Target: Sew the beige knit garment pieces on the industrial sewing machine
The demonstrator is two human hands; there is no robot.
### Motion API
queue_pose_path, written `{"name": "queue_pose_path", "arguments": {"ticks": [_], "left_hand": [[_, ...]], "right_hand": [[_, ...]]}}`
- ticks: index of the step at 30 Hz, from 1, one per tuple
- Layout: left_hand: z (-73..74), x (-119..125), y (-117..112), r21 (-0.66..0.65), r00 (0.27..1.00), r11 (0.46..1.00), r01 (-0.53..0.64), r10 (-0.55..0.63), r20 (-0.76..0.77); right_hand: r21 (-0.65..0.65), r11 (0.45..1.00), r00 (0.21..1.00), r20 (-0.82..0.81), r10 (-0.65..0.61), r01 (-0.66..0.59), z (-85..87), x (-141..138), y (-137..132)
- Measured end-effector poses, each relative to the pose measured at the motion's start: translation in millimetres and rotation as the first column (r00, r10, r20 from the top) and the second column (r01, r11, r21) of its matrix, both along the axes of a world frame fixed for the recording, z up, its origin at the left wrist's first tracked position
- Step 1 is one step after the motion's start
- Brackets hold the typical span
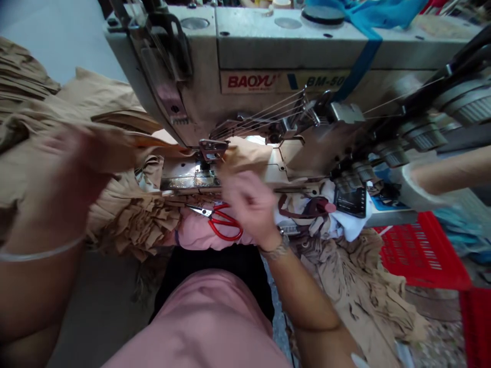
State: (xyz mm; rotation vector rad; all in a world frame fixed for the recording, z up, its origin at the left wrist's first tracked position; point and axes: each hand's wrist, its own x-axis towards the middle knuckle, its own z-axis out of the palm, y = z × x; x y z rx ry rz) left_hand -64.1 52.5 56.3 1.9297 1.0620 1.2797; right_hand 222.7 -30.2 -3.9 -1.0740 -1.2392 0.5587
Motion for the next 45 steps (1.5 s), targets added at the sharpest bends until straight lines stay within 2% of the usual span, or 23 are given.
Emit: {"name": "queue_pose_path", "arguments": {"ticks": [1, 2, 3, 4, 5, 6, 7, 9, 12, 14, 18, 20, 22, 26, 30, 32, 34, 38, 40, 45], "left_hand": [[-9.1, 19.5, -5.0, -0.029, 0.946, 0.968, 0.249, -0.250, -0.207], [-19.4, 35.0, -9.5, 0.035, 0.861, 0.928, 0.370, -0.328, -0.388], [-29.8, 45.7, -13.1, 0.123, 0.792, 0.900, 0.417, -0.294, -0.536], [-39.5, 51.6, -15.7, 0.200, 0.722, 0.873, 0.445, -0.218, -0.657], [-47.4, 53.3, -17.3, 0.297, 0.681, 0.848, 0.440, -0.099, -0.725], [-53.2, 52.0, -18.3, 0.372, 0.649, 0.823, 0.429, 0.006, -0.761], [-56.7, 49.0, -19.1, 0.424, 0.623, 0.800, 0.424, 0.081, -0.778], [-57.7, 42.9, -21.4, 0.488, 0.608, 0.763, 0.424, 0.159, -0.778], [-51.2, 42.5, -28.8, 0.500, 0.609, 0.749, 0.434, 0.166, -0.776], [-45.4, 47.0, -35.2, 0.461, 0.570, 0.785, 0.414, 0.171, -0.803], [-36.9, 54.2, -44.5, 0.382, 0.453, 0.878, 0.287, 0.227, -0.862], [-35.9, 55.7, -46.3, 0.384, 0.434, 0.889, 0.249, 0.252, -0.865], [-37.1, 57.1, -46.9, 0.396, 0.444, 0.877, 0.272, 0.251, -0.860], [-41.7, 61.3, -47.0, 0.378, 0.470, 0.872, 0.311, 0.204, -0.859], [-46.2, 64.6, -46.8, 0.429, 0.484, 0.864, 0.264, 0.266, -0.834], [-48.4, 65.6, -46.9, 0.454, 0.510, 0.845, 0.284, 0.267, -0.817], [-50.1, 66.6, -47.5, 0.454, 0.523, 0.840, 0.296, 0.255, -0.813], [-51.2, 68.7, -49.6, 0.442, 0.530, 0.858, 0.260, 0.256, -0.808], [-51.5, 69.8, -50.3, 0.446, 0.552, 0.854, 0.267, 0.244, -0.798], [-53.3, 70.9, -51.0, 0.433, 0.552, 0.863, 0.260, 0.235, -0.800]], "right_hand": [[0.003, 0.997, 0.971, 0.226, 0.079, -0.081, -0.3, -6.8, 4.3], [-0.017, 0.987, 0.871, 0.467, 0.151, -0.162, -0.8, -8.6, 8.8], [-0.038, 0.978, 0.688, 0.706, 0.171, -0.205, -1.3, -5.7, 13.5], [-0.048, 0.977, 0.461, 0.876, 0.140, -0.206, -1.6, 1.2, 18.0], [-0.034, 0.983, 0.258, 0.963, 0.081, -0.183, -1.6, 10.5, 22.0], [0.004, 0.990, 0.130, 0.991, 0.014, -0.142, -1.4, 20.7, 25.3], [0.032, 0.990, 0.042, 0.999, -0.026, -0.136, -1.1, 30.2, 27.7], [0.095, 0.981, -0.039, 0.994, -0.103, -0.170, -0.9, 43.1, 29.4], [0.169, 0.931, -0.013, 0.983, -0.183, -0.324, -2.3, 43.6, 26.2], [0.182, 0.906, 0.020, 0.982, -0.189, -0.382, -2.6, 36.8, 22.4], [0.193, 0.945, 0.015, 0.980, -0.196, -0.265, 2.3, 24.5, 16.7], [0.204, 0.957, 0.020, 0.979, -0.204, -0.208, 3.5, 20.5, 15.2], [0.223, 0.952, 0.052, 0.975, -0.217, -0.210, 1.4, 16.7, 14.6], [0.235, 0.939, 0.202, 0.962, -0.186, -0.252, -7.7, 7.3, 15.4], [0.161, 0.973, 0.438, 0.896, -0.073, -0.167, -10.3, -2.6, 16.2], [0.137, 0.980, 0.492, 0.869, -0.050, -0.142, -9.8, -6.6, 15.2], [0.138, 0.980, 0.458, 0.887, -0.058, -0.141, -10.0, -9.4, 13.3], [0.140, 0.978, 0.279, 0.956, -0.092, -0.157, -11.9, -10.9, 9.1], [0.136, 0.978, 0.214, 0.972, -0.101, -0.159, -12.1, -10.2, 8.0], [0.151, 0.974, 0.148, 0.981, -0.126, -0.172, -8.6, -10.1, 7.9]]}}
